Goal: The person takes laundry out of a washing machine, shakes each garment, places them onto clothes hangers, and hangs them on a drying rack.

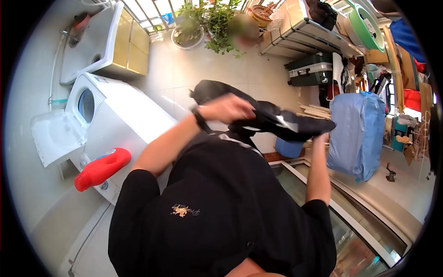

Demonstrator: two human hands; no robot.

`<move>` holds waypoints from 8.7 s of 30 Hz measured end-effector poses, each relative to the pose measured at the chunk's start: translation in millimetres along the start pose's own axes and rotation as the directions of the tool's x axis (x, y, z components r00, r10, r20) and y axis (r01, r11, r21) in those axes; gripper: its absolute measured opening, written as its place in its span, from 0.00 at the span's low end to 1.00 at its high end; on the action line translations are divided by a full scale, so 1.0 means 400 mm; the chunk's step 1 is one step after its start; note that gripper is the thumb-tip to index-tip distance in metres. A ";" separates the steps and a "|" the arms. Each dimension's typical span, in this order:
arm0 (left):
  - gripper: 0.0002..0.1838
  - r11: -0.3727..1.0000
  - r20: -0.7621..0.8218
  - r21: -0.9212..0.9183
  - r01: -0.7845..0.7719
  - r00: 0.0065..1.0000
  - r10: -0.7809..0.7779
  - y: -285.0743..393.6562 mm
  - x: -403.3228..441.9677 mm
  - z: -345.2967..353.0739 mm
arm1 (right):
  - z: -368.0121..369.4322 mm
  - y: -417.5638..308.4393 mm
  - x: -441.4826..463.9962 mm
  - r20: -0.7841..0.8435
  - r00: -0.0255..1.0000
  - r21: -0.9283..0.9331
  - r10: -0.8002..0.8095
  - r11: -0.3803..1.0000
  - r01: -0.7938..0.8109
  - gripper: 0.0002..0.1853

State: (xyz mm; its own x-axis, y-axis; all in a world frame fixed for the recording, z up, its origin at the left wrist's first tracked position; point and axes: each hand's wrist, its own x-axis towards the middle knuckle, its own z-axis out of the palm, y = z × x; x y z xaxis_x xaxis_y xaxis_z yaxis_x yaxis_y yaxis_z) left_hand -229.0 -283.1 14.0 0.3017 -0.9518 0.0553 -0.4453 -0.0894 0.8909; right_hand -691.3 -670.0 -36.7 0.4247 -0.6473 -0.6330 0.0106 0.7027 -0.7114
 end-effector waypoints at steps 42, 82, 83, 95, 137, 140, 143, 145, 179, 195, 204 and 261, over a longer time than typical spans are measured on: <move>0.13 0.543 0.039 -0.784 0.301 0.897 -0.441 0.021 0.059 -0.016 | 0.297 0.045 -0.014 -0.112 0.985 -0.477 -0.131 0.877 0.062 0.17; 0.14 0.904 -0.385 0.296 0.308 0.905 -0.182 -0.244 -0.062 -0.388 | 0.246 -0.162 -0.072 0.519 0.642 -0.849 -0.564 -0.254 0.464 0.22; 0.14 0.933 -0.478 0.178 0.314 0.856 -0.197 -0.242 -0.060 -0.435 | 0.211 -0.234 -0.067 0.514 0.505 -0.800 -0.693 -0.175 0.574 0.23; 0.15 0.362 0.019 -0.891 0.275 0.817 -0.576 0.105 -0.033 -0.384 | 0.105 -0.416 -0.098 -0.104 0.766 -0.875 -0.635 0.425 0.233 0.09; 0.11 0.896 -0.573 -0.401 0.191 0.711 -0.408 0.064 -0.107 -0.572 | 0.279 -0.219 -0.222 0.341 0.795 -0.927 -0.501 -0.039 0.373 0.05; 0.15 0.918 -0.293 0.268 0.292 0.932 -0.211 0.195 -0.113 -0.512 | 0.156 -0.260 -0.191 0.248 0.811 -0.962 -0.530 -0.035 0.271 0.07; 0.18 0.885 -0.211 0.382 0.266 0.957 -0.197 0.221 -0.123 -0.510 | 0.067 -0.297 -0.179 -0.024 0.854 -0.984 -0.519 0.162 0.070 0.06; 0.18 0.778 -0.374 0.496 0.386 0.903 -0.209 0.120 -0.138 -0.586 | 0.191 -0.275 -0.225 0.169 0.878 -0.965 -0.448 0.106 0.240 0.06; 0.15 0.855 -0.543 0.217 0.472 0.786 -0.296 0.100 -0.089 -0.572 | 0.244 -0.332 -0.264 0.254 0.757 -0.967 -0.602 -0.148 0.207 0.13; 0.07 0.892 -0.434 0.163 0.421 0.843 -0.319 -0.069 -0.114 -0.521 | 0.127 -0.272 -0.157 0.415 0.547 -0.890 -0.727 -0.201 0.409 0.07; 0.10 0.895 -0.058 -0.212 0.392 0.910 -0.412 0.145 -0.073 -0.432 | 0.196 -0.385 -0.211 0.295 0.540 -0.918 -0.788 -0.078 0.389 0.11; 0.12 0.807 -0.179 0.553 0.206 0.976 -0.126 -0.085 -0.212 -0.299 | 0.088 -0.195 -0.170 0.555 0.570 -0.831 -0.605 -0.423 0.361 0.18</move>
State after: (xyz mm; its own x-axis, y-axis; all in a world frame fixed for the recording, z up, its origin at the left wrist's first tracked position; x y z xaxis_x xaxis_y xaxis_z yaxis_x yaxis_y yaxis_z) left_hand -138.5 -164.1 33.1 0.5011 -0.8651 0.0220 -0.7638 -0.4303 0.4811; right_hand -689.0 -670.2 72.8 0.7386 -0.6302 0.2392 -0.6038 -0.7763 -0.1810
